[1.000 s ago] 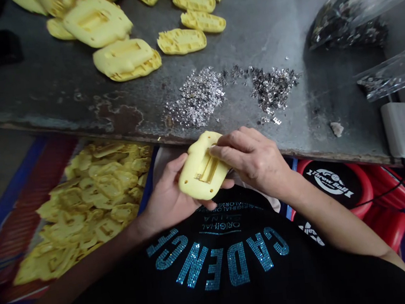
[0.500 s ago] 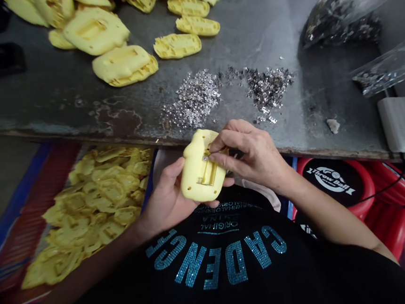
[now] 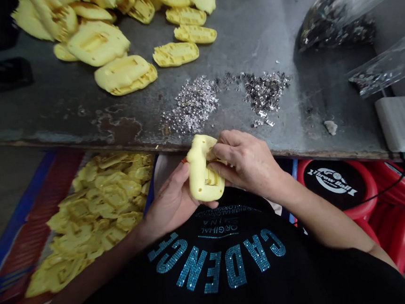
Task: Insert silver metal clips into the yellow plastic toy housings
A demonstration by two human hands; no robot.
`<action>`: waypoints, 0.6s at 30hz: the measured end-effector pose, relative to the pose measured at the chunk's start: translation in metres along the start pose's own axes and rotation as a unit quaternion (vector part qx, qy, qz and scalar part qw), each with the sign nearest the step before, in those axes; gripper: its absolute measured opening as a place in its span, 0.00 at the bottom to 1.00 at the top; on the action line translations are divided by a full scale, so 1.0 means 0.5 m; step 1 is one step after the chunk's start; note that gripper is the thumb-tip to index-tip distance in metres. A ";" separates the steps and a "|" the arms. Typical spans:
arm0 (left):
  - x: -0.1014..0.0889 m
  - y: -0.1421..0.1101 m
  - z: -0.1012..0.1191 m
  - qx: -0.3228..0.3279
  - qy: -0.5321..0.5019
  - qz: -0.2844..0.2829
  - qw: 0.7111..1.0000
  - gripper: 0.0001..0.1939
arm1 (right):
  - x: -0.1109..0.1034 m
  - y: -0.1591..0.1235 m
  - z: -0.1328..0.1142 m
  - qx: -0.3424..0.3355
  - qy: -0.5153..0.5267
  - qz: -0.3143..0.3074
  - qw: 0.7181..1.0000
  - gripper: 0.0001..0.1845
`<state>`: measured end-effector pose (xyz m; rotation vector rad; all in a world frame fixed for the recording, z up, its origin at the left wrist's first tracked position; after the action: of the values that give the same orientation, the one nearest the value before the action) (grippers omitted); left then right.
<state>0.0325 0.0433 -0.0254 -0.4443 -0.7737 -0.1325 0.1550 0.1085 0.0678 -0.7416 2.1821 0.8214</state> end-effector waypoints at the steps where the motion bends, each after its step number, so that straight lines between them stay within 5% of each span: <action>1: 0.000 0.001 -0.001 0.000 -0.003 -0.001 1.000 0.26 | -0.001 -0.003 0.002 0.002 0.015 0.014 1.000 0.12; 9: -0.013 0.001 -0.008 0.010 0.028 0.031 0.999 0.27 | 0.019 -0.022 0.029 0.048 0.117 0.050 0.991 0.05; 13: -0.017 0.038 0.040 0.033 0.116 0.036 0.992 0.33 | 0.001 -0.015 0.084 0.066 0.207 0.109 0.970 0.03; 16: -0.018 0.089 0.115 0.088 0.294 0.057 0.950 0.38 | -0.030 -0.022 0.154 0.113 0.136 0.180 0.968 0.03; 18: -0.009 0.115 0.163 0.138 0.453 0.082 0.877 0.40 | -0.036 -0.029 0.187 0.131 0.053 0.176 0.974 0.03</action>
<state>-0.0075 0.1304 0.0030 -0.1318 0.1787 -0.0559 0.2125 0.1715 0.0232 -0.2741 2.4982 0.6530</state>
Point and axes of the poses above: each hand's wrist, its own y-axis towards the middle knuckle, its own x-axis out of the palm, z = x × y, the point moved 8 cm from there along y, towards the middle knuckle, and after that the axes turned 2 degrees about y, right-handed, at the moved point
